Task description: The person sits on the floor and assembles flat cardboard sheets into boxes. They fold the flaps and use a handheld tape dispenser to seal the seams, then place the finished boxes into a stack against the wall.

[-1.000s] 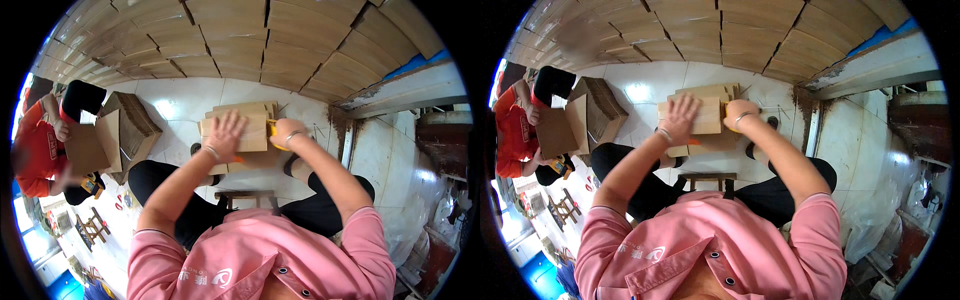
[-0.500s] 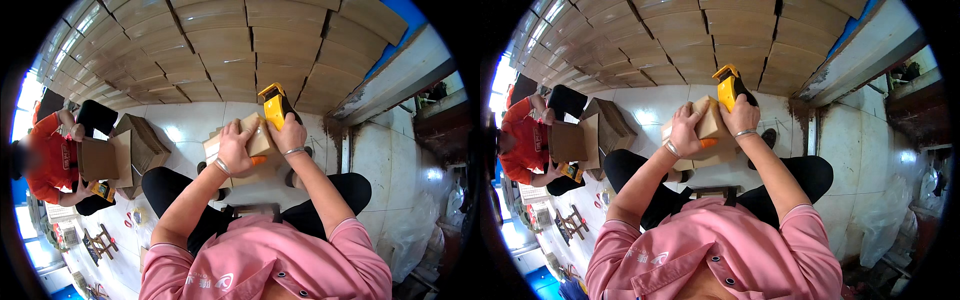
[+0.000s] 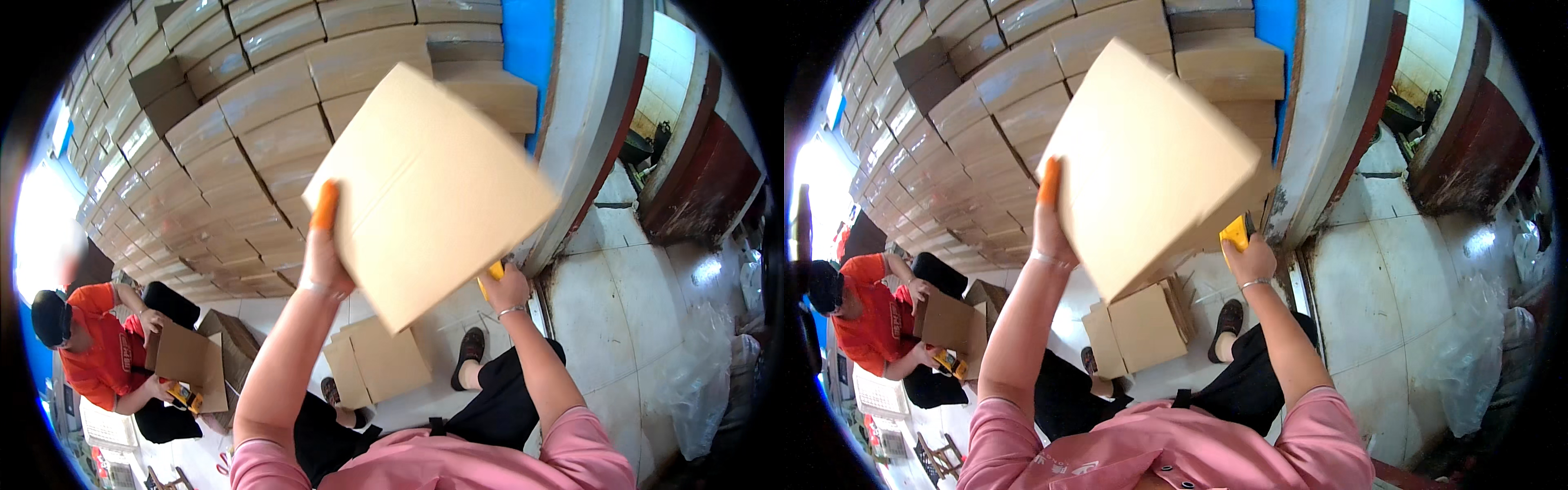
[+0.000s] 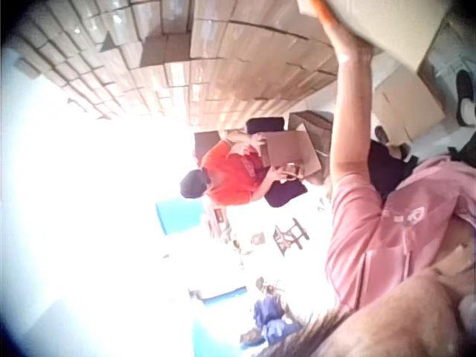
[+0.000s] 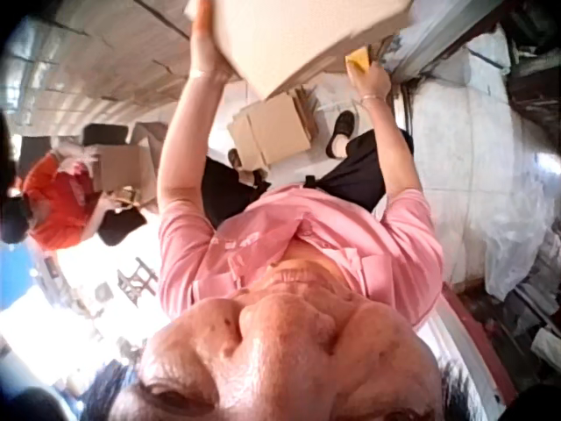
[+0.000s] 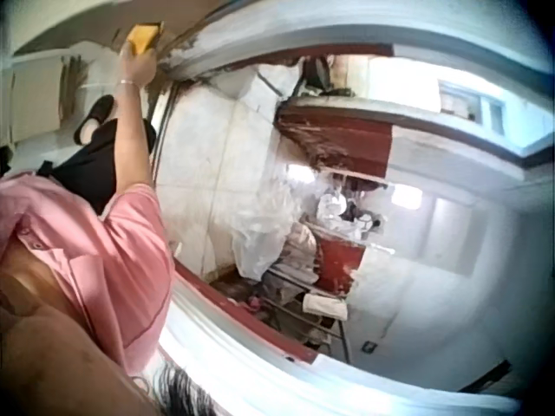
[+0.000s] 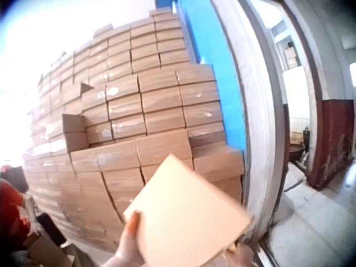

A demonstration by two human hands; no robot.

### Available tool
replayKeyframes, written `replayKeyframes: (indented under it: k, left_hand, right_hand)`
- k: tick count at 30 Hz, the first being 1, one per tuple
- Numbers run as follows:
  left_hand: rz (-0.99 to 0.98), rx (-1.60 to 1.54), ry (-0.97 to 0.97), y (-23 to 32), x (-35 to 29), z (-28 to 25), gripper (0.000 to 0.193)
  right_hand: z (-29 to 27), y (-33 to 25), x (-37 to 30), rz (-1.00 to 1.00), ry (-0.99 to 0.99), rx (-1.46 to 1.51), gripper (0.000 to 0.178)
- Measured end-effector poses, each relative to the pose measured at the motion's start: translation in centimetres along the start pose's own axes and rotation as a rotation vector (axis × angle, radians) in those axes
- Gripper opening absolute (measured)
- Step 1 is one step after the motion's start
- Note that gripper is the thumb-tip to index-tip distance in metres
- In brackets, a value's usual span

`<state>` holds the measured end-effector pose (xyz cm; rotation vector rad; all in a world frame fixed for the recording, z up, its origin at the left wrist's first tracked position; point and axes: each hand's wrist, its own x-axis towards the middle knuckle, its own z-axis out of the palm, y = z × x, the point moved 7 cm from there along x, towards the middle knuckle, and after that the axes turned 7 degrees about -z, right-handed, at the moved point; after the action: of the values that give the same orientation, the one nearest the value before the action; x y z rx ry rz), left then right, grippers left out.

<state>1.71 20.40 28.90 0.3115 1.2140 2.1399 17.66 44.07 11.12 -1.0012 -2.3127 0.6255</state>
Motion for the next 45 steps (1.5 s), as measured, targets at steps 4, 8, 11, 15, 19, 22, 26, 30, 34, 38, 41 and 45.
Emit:
replayKeyframes:
  k: [4,8,11,15,19,22,26,30,34,38,41,45]
  left_hand:
    - [-0.092,-0.125,-0.247,0.9,4.5,12.9,0.076]
    - [-0.16,-0.188,-0.094,1.7,10.8,18.6,0.084]
    - [-0.119,-0.123,0.064,0.7,13.3,19.4,0.092]
    - [-0.058,-0.183,0.263,-0.8,13.3,16.2,0.083]
    - [-0.049,-0.193,0.312,-2.1,13.7,16.6,0.082]
    - [-0.073,-0.225,0.295,-2.3,14.4,15.8,0.082]
    - [-0.129,-0.266,0.192,-2.9,14.5,15.2,0.087]
    - [-0.132,-0.238,0.181,-2.1,13.8,16.0,0.094]
    - [-0.089,-0.231,0.09,-2.2,12.6,18.3,0.098]
    - [-0.2,-0.132,0.084,-2.9,13.6,19.8,0.093]
    - [-0.127,0.082,0.095,-1.8,15.1,20.8,0.082]
    - [-0.052,0.135,0.0,1.1,18.5,22.5,0.063]
  right_hand:
    - [1.3,2.9,0.4,0.111,0.025,0.087,0.051]
    - [1.9,0.8,0.0,0.162,0.03,0.341,0.052]
    - [-1.7,-0.3,-0.5,0.089,0.348,0.689,0.04]
    - [-10.6,-3.1,-0.1,-0.194,0.733,0.83,0.028]
    - [-17.3,-5.0,2.3,-0.397,0.983,0.796,0.027]
    - [-18.1,-7.1,4.7,-0.452,0.932,0.784,0.033]
    - [-18.0,-8.4,6.6,-0.477,0.88,0.795,0.031]
    - [-18.1,-8.7,8.6,-0.43,0.855,0.865,0.03]
    - [-20.1,-7.7,11.8,-0.345,0.86,0.818,0.029]
    - [-20.9,-6.0,13.0,-0.291,0.896,0.894,0.029]
    - [-21.2,-5.2,9.2,-0.233,0.991,0.911,0.029]
    - [-17.3,-4.6,2.4,-0.203,0.937,0.97,0.037]
